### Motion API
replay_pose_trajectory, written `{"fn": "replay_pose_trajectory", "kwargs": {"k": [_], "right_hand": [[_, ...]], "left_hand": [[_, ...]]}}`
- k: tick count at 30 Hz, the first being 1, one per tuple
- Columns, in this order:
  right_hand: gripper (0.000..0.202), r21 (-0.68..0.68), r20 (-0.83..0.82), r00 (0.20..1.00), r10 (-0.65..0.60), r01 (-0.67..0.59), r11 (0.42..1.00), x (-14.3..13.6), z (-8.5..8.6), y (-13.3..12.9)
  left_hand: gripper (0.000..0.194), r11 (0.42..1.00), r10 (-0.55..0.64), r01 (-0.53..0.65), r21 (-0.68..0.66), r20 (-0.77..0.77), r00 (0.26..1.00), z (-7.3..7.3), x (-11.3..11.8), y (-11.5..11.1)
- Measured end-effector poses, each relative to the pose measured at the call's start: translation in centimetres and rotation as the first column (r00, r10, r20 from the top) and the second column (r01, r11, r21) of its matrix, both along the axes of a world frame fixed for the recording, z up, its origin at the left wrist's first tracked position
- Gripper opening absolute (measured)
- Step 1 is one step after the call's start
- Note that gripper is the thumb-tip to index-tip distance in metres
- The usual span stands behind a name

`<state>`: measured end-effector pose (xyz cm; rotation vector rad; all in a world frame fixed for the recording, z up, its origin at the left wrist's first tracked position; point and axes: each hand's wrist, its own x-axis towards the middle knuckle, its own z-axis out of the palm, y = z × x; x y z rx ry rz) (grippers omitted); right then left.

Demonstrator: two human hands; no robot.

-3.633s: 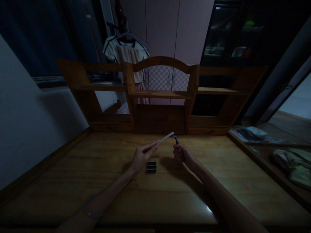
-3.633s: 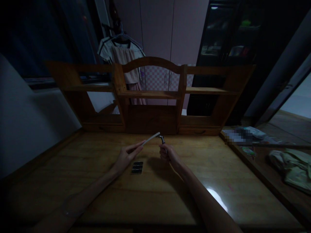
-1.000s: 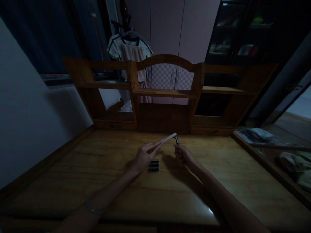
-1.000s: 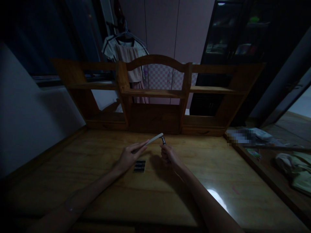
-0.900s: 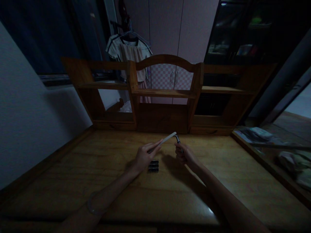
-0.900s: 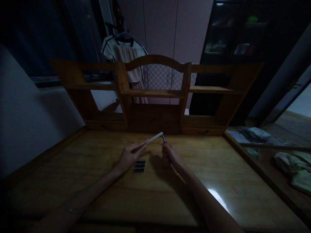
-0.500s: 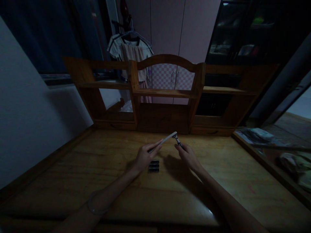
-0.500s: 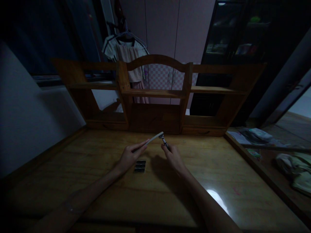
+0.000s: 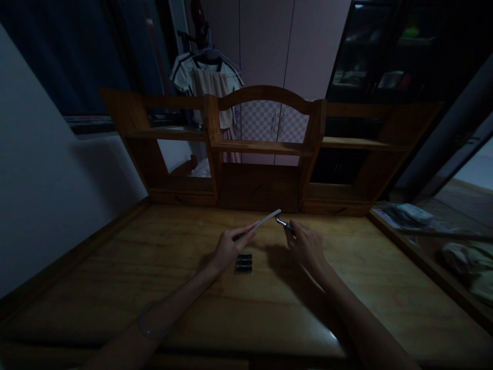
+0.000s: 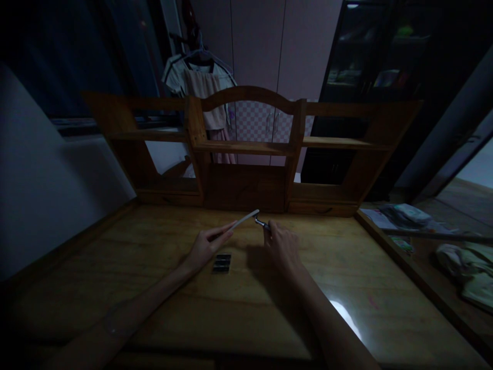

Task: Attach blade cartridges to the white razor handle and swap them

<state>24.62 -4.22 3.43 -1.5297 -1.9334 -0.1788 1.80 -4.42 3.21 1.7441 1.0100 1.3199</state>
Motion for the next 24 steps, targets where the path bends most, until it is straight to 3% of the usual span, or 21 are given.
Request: {"fn": "replay_pose_trajectory", "kwargs": {"k": [7,16,24], "right_hand": [[0.032,0.053,0.044,0.998,-0.049,0.047,0.998,-0.8,1.1,-0.9],[0.034,0.097,0.093,0.984,-0.155,0.146,0.985,-1.2,0.5,-0.7],[0.036,0.082,0.068,0.984,-0.163,0.157,0.984,-1.4,0.7,-0.8]], "left_hand": [[0.036,1.0,0.028,-0.028,0.015,-0.022,0.999,-0.1,0.1,0.0],[0.035,0.999,0.051,-0.05,0.017,-0.05,0.997,-0.1,0.1,0.0],[0.036,0.998,0.049,-0.047,0.033,-0.065,0.997,0.1,0.1,-0.1]]}}
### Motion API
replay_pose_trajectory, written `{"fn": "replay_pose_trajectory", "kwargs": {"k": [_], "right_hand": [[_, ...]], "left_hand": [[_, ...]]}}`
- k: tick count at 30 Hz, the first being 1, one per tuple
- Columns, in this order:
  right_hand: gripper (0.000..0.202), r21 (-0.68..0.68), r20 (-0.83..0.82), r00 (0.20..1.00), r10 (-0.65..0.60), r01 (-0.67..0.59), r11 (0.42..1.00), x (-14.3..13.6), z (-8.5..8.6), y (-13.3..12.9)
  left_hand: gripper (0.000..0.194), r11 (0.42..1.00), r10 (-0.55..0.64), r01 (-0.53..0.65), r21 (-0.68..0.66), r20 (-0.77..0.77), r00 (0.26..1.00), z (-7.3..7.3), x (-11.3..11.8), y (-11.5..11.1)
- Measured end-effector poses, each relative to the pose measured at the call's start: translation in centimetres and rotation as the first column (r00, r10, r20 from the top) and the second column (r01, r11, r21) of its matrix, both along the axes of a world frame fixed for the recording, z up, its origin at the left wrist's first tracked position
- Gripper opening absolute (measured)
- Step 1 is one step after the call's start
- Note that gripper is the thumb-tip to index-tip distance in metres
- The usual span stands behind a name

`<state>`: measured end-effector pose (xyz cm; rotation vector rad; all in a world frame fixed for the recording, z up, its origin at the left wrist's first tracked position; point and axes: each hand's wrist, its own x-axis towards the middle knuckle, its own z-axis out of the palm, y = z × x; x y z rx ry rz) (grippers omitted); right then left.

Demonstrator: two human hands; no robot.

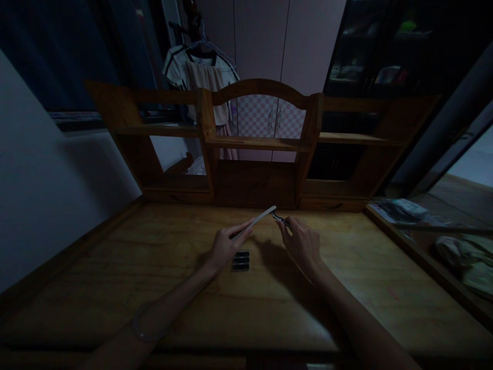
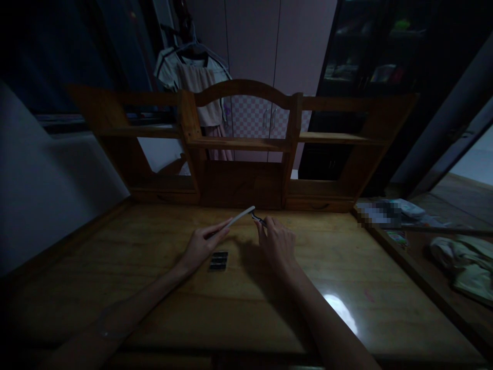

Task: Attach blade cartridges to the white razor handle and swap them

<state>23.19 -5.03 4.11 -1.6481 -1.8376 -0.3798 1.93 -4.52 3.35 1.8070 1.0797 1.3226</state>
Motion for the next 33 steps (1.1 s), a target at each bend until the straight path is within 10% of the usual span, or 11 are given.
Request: {"fn": "replay_pose_trajectory", "kwargs": {"k": [33], "right_hand": [[0.035,-0.085,-0.018,0.996,0.091,-0.092,0.992,-0.7,-0.4,-0.2]], "left_hand": [[0.036,0.999,-0.001,0.001,-0.041,0.018,1.0,0.0,0.4,-0.3]]}}
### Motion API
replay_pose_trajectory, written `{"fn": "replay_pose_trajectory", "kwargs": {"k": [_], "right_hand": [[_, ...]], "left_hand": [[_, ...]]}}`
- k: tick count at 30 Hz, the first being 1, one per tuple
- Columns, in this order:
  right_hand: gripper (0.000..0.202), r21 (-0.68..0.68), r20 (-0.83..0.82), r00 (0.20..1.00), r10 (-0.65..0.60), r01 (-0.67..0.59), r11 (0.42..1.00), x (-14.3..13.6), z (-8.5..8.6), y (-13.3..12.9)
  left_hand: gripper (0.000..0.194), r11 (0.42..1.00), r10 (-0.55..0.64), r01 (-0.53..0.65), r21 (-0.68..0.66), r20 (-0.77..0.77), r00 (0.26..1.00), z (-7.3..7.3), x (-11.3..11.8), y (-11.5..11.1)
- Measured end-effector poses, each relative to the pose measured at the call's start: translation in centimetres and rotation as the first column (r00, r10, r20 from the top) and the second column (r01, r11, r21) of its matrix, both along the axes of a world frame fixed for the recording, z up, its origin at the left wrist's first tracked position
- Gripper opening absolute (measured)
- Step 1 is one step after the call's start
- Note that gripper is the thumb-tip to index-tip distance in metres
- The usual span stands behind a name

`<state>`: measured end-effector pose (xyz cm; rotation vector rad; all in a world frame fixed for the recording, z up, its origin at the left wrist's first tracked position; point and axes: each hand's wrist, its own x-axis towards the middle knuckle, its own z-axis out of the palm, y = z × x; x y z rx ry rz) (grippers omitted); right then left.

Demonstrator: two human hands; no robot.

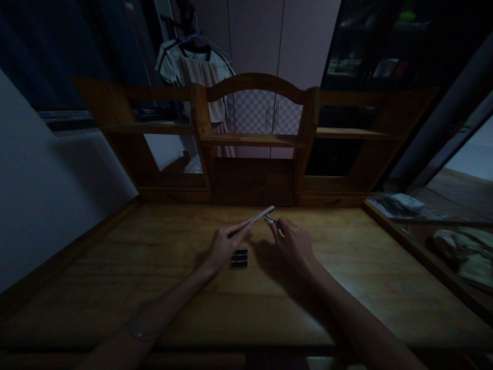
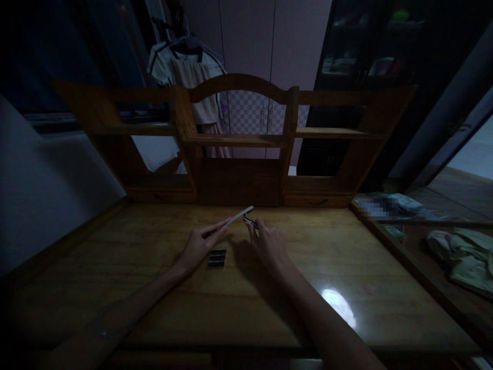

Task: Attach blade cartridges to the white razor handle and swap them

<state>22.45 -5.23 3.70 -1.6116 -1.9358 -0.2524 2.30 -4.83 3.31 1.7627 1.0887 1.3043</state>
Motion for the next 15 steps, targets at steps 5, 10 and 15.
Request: {"fn": "replay_pose_trajectory", "kwargs": {"k": [5,10,15], "right_hand": [[0.033,0.012,-0.013,1.0,-0.011,0.011,1.0,0.14,0.21,-0.11],[0.033,0.008,-0.019,1.0,-0.002,0.002,1.0,0.21,0.23,-0.12],[0.037,0.022,-0.013,0.999,-0.042,0.042,0.999,0.53,0.4,-0.04]], "left_hand": [[0.035,1.0,-0.005,0.005,0.017,-0.008,1.0,-0.14,0.03,0.17],[0.036,1.0,0.006,-0.006,0.022,-0.01,1.0,-0.4,-0.08,0.26],[0.036,1.0,0.015,-0.015,0.024,-0.007,1.0,-0.13,-0.02,-0.02]]}}
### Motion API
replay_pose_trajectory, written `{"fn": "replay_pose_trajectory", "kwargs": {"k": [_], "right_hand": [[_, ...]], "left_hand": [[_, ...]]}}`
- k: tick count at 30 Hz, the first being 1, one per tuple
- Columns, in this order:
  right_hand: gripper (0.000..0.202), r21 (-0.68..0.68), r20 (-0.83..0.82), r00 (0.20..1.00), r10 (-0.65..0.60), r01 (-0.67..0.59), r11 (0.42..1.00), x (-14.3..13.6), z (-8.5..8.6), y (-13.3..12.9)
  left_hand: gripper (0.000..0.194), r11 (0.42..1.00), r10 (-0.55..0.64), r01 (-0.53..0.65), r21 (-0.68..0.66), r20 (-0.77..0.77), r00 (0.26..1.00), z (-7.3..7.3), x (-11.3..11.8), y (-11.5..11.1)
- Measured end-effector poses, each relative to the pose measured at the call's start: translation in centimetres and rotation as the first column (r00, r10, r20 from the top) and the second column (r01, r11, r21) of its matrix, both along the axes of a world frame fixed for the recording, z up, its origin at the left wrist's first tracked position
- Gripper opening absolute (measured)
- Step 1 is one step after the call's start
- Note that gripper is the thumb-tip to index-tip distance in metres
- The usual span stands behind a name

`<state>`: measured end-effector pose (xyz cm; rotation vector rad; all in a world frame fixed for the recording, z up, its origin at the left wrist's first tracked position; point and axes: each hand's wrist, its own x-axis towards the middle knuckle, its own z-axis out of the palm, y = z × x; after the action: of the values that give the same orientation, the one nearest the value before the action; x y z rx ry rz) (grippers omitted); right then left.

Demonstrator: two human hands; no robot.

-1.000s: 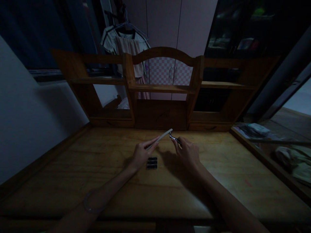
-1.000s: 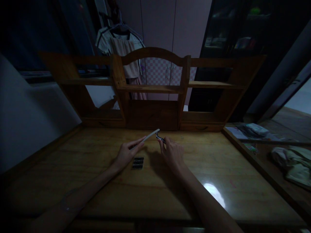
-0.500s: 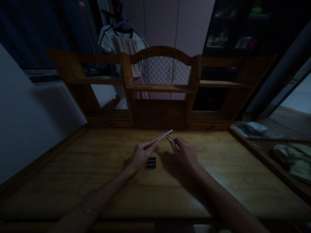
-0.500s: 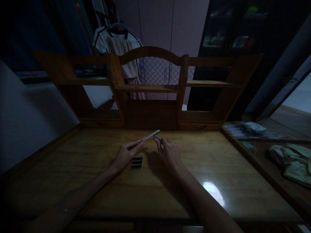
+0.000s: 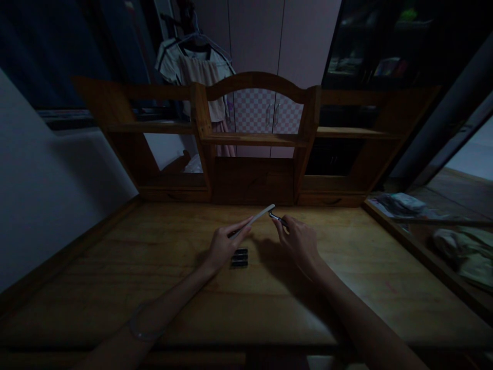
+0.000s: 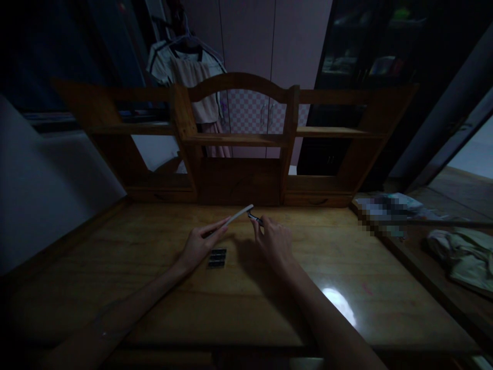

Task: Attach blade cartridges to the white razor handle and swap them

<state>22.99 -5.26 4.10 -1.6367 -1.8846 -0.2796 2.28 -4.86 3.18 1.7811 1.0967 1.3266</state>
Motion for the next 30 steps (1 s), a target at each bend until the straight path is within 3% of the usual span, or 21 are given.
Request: {"fn": "replay_pose_trajectory", "kwargs": {"k": [30], "right_hand": [[0.04,-0.016,-0.007,1.0,0.017,-0.017,1.0,-0.24,0.02,-0.19]], "left_hand": [[0.033,0.99,0.068,-0.048,0.129,-0.152,0.986,0.05,-0.13,0.21]]}}
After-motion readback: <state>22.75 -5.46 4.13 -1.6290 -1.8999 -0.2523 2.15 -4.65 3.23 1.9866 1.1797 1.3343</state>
